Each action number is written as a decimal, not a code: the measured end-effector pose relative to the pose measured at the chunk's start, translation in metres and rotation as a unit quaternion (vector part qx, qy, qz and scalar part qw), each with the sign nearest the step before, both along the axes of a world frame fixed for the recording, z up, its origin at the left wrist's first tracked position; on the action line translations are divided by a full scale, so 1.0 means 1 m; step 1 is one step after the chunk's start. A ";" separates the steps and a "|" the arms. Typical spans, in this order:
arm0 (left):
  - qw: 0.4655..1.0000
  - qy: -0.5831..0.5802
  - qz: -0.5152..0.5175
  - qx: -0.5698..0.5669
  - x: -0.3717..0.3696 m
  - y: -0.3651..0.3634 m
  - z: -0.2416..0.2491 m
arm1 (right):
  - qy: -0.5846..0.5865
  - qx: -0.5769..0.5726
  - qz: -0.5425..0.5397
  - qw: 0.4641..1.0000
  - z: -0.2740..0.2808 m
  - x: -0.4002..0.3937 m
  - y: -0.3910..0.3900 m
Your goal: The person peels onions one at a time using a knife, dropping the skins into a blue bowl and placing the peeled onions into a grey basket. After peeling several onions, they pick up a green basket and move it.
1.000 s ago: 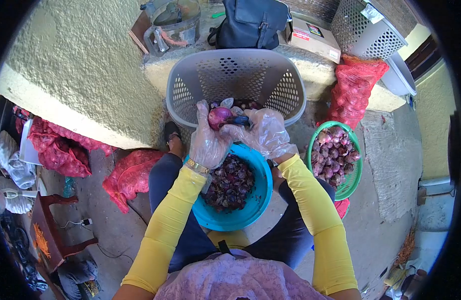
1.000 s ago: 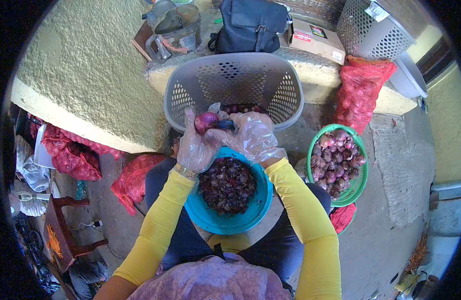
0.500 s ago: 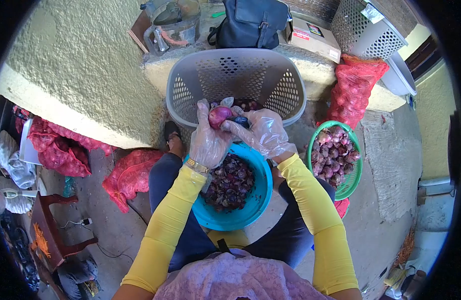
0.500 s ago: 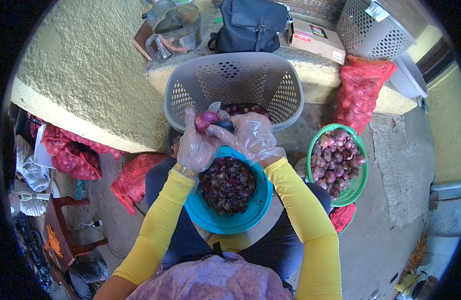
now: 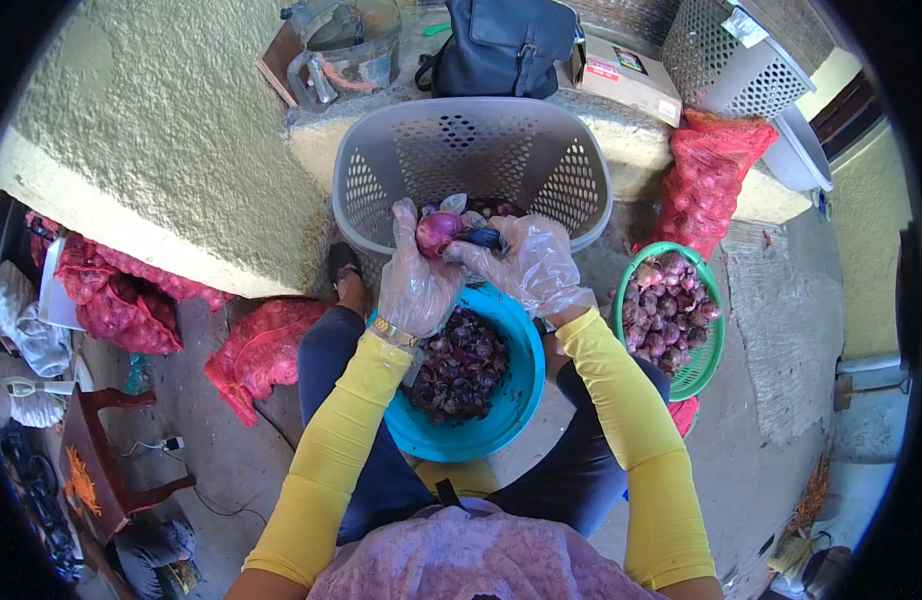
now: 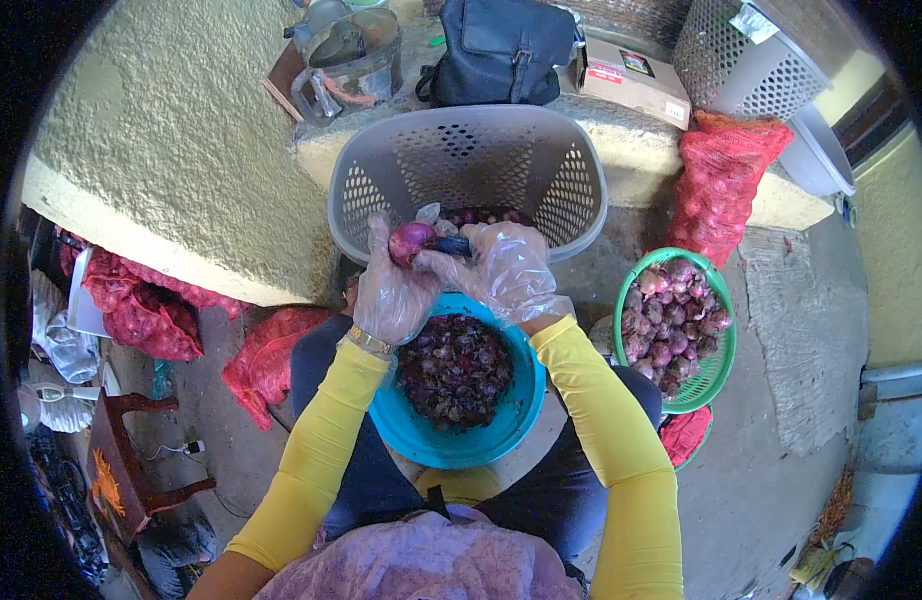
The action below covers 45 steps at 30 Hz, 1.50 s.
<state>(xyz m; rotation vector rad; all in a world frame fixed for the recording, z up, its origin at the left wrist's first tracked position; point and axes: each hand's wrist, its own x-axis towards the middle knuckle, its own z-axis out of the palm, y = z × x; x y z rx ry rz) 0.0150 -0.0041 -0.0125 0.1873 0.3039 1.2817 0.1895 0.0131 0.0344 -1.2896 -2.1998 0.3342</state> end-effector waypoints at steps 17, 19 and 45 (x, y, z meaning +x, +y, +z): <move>1.000 -0.006 -0.012 0.022 -0.001 0.001 -0.006 | -0.017 -0.014 -0.005 1.000 -0.006 -0.002 0.002; 1.000 0.007 -0.008 0.024 0.000 0.000 -0.003 | -0.001 -0.023 0.003 1.000 -0.006 -0.002 0.001; 0.999 0.033 0.009 0.033 -0.001 0.002 -0.005 | 0.017 -0.023 -0.014 1.000 0.004 -0.003 -0.002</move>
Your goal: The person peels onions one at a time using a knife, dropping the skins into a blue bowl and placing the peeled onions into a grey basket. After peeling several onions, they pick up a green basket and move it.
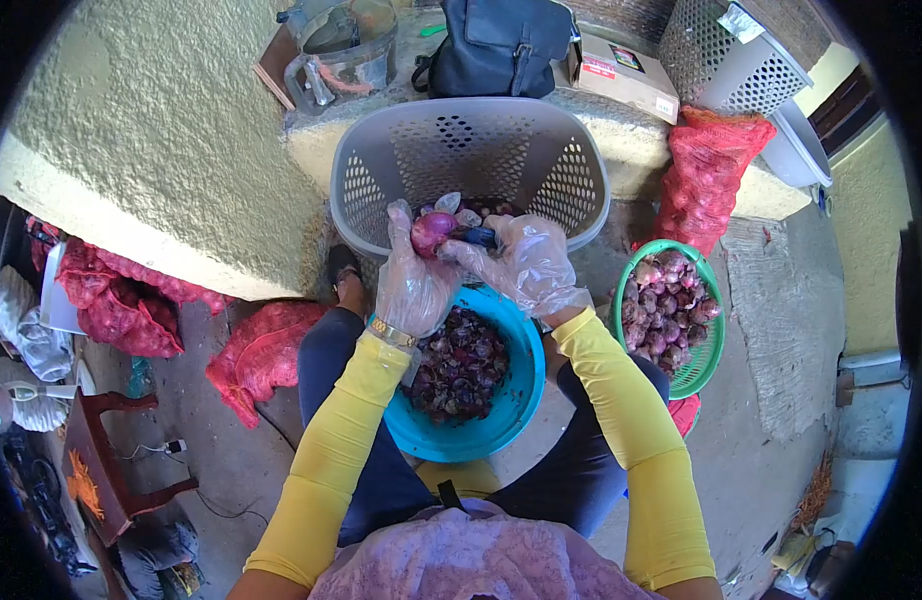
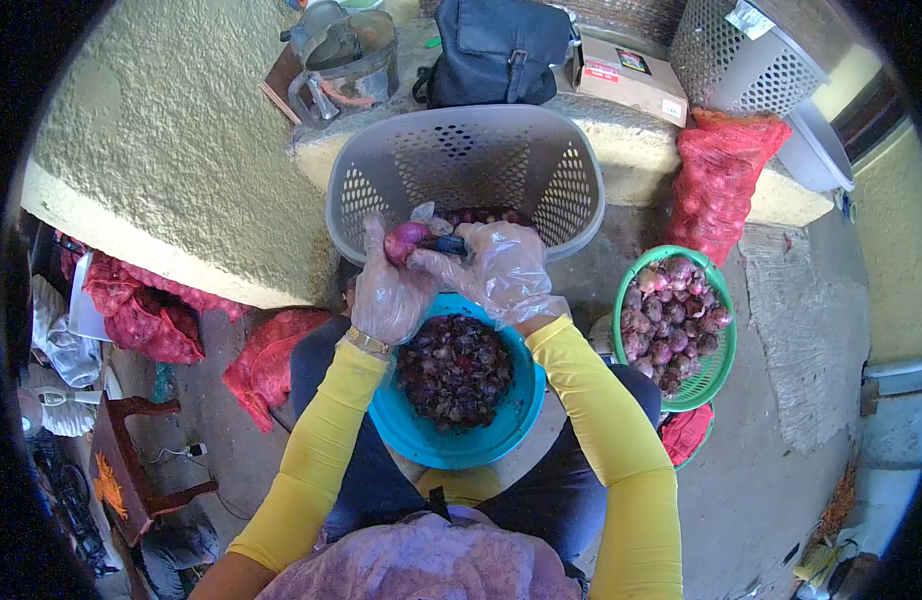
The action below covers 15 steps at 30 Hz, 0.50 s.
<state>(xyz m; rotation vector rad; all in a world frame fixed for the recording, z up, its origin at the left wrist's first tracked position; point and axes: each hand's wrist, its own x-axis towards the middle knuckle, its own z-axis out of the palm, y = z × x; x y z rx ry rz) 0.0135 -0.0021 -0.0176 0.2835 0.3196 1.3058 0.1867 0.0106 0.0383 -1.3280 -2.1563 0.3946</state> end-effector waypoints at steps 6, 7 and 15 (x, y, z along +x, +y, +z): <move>1.000 0.003 0.001 -0.007 0.002 -0.002 0.004 | -0.023 -0.023 0.000 0.999 0.002 0.000 0.001; 1.000 -0.010 -0.003 -0.008 0.002 -0.003 0.006 | -0.026 -0.019 -0.001 0.999 0.002 0.000 0.001; 1.000 -0.001 0.005 -0.027 0.003 -0.002 0.008 | -0.057 -0.028 -0.011 0.998 0.001 0.000 0.002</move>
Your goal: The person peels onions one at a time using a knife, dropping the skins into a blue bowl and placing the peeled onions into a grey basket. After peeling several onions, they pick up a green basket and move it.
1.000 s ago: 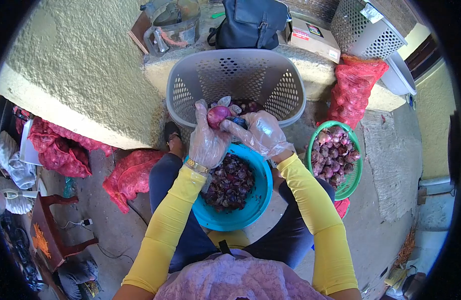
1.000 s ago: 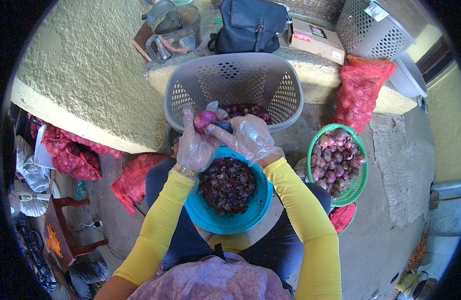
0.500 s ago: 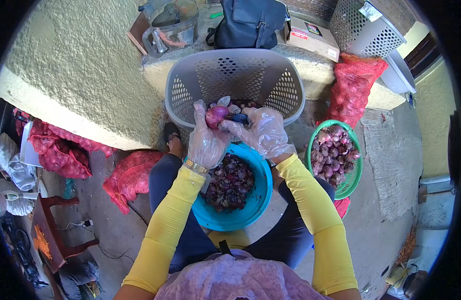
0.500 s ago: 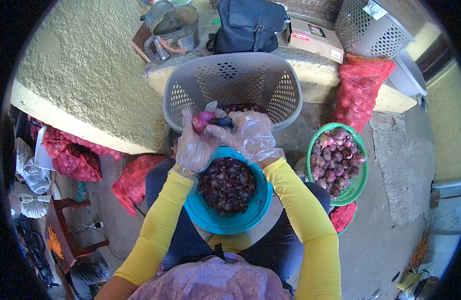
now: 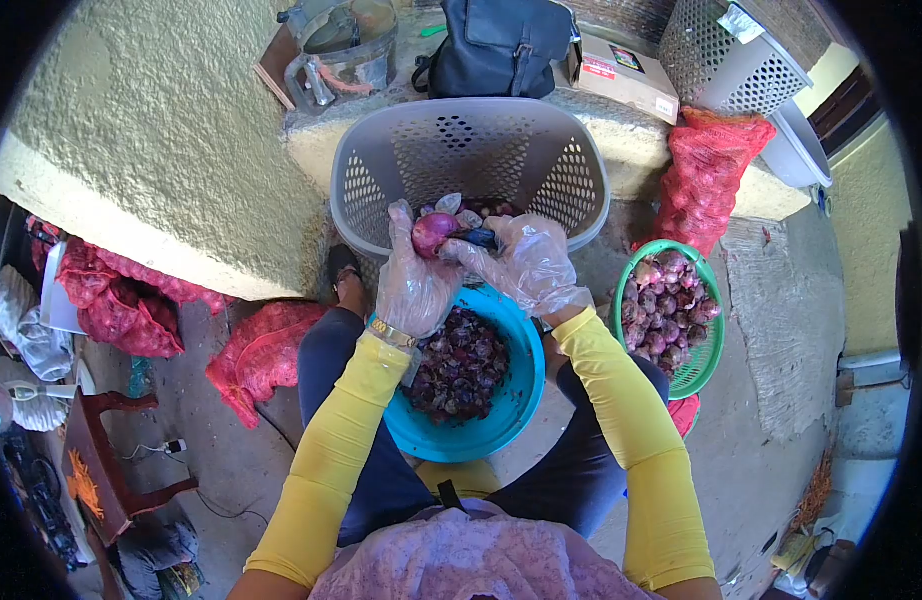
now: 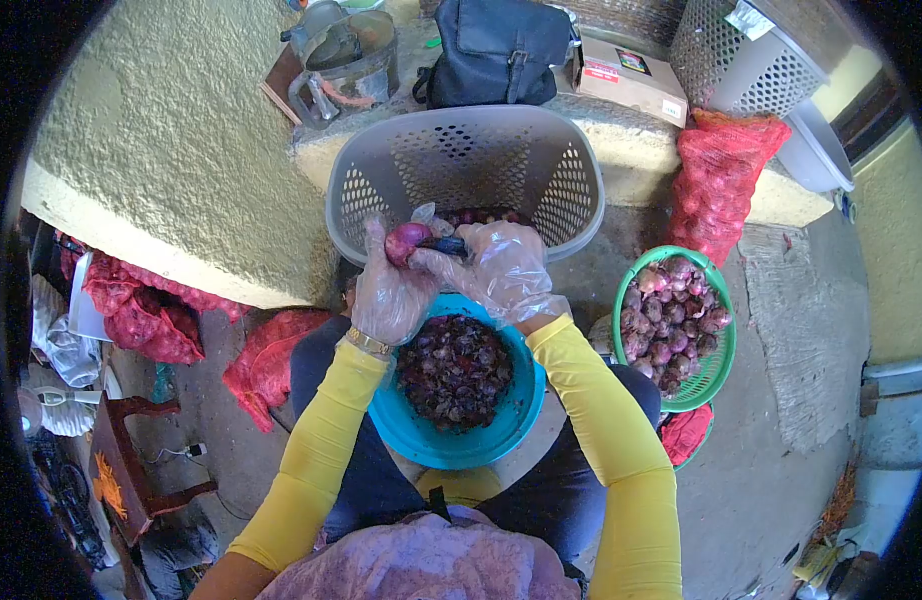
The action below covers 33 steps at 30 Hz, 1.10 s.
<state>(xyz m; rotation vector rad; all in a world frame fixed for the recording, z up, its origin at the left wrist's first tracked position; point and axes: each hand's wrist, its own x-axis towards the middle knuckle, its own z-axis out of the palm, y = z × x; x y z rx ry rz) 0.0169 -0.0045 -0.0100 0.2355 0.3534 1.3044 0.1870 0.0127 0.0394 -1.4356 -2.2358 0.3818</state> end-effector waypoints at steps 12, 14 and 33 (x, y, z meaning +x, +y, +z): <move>1.000 -0.007 0.008 -0.008 0.002 0.000 0.001 | 0.009 0.020 0.020 1.000 -0.003 0.002 0.002; 1.000 0.003 0.014 -0.013 0.002 0.000 0.002 | 0.004 0.027 0.027 0.999 -0.003 0.003 0.003; 1.000 0.017 0.002 0.010 -0.002 0.001 -0.005 | 0.103 -0.152 0.034 0.982 0.001 0.004 0.004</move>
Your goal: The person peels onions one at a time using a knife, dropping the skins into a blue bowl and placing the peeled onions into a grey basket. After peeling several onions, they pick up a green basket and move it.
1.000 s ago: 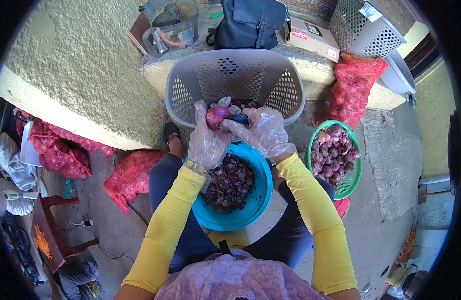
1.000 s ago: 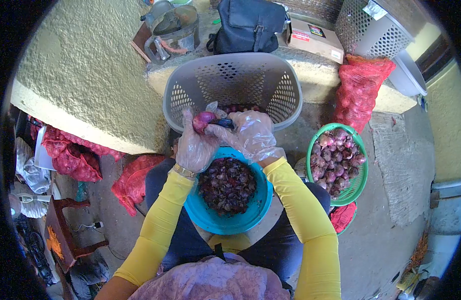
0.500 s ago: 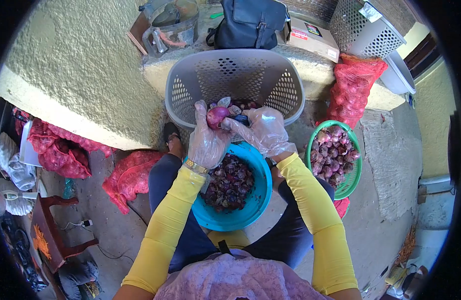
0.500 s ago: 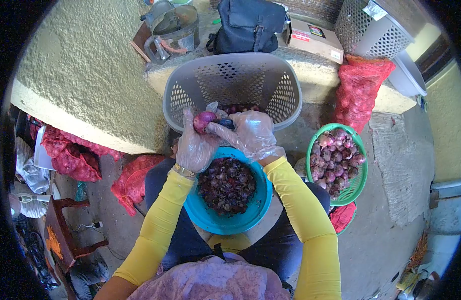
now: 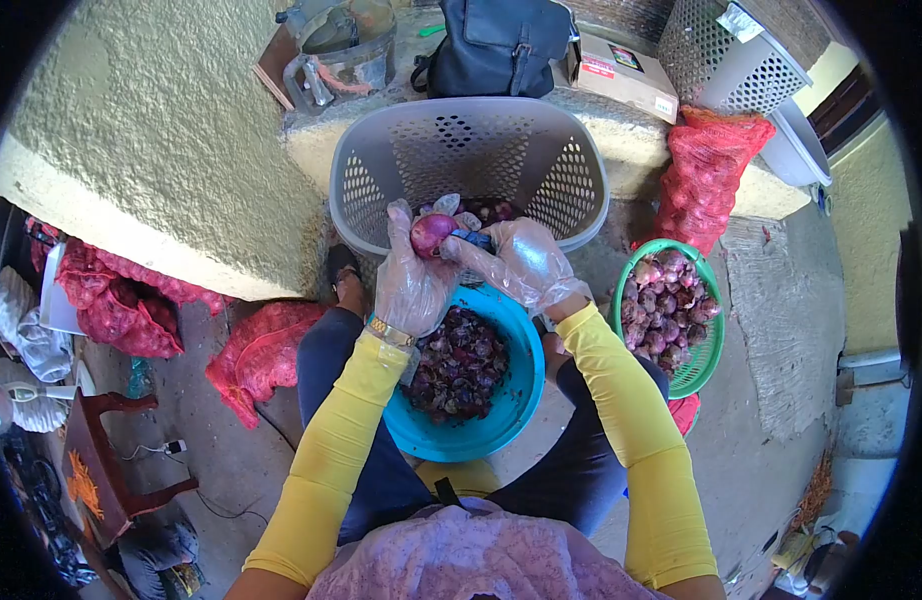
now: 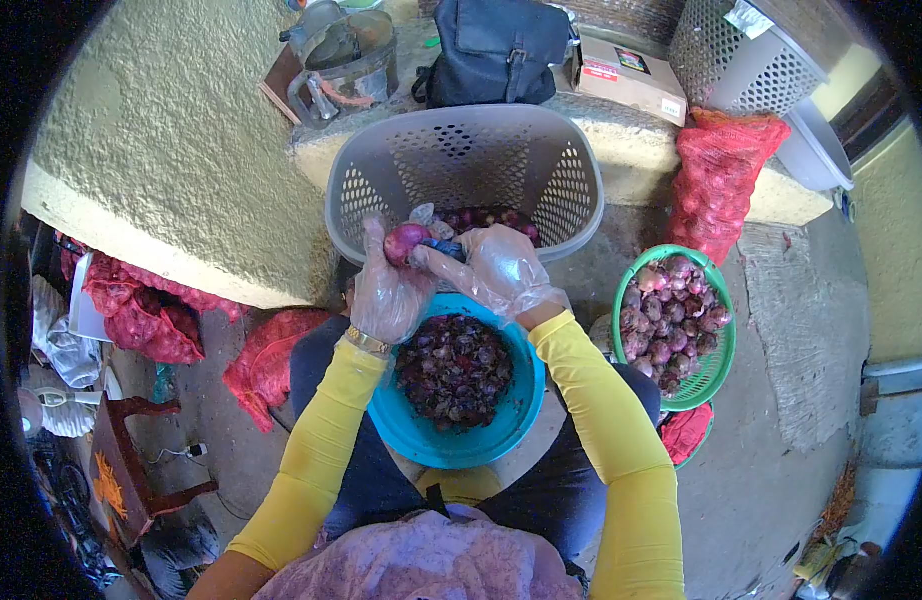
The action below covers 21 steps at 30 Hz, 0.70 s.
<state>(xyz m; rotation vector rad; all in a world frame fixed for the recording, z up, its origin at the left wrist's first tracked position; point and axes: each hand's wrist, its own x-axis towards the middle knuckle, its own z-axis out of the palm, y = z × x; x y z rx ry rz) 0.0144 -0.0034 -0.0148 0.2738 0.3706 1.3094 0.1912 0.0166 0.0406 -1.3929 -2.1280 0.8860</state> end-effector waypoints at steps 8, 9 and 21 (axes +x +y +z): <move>1.000 0.005 -0.016 -0.003 -0.007 -0.001 -0.003 | -0.036 0.157 0.042 0.986 -0.018 -0.003 -0.002; 1.000 0.004 -0.016 -0.003 -0.008 -0.001 -0.002 | -0.036 0.157 0.042 0.986 -0.016 -0.003 -0.003; 0.997 -0.080 -0.013 0.015 0.003 0.002 0.009 | 0.012 0.152 -0.048 0.987 -0.005 -0.003 -0.005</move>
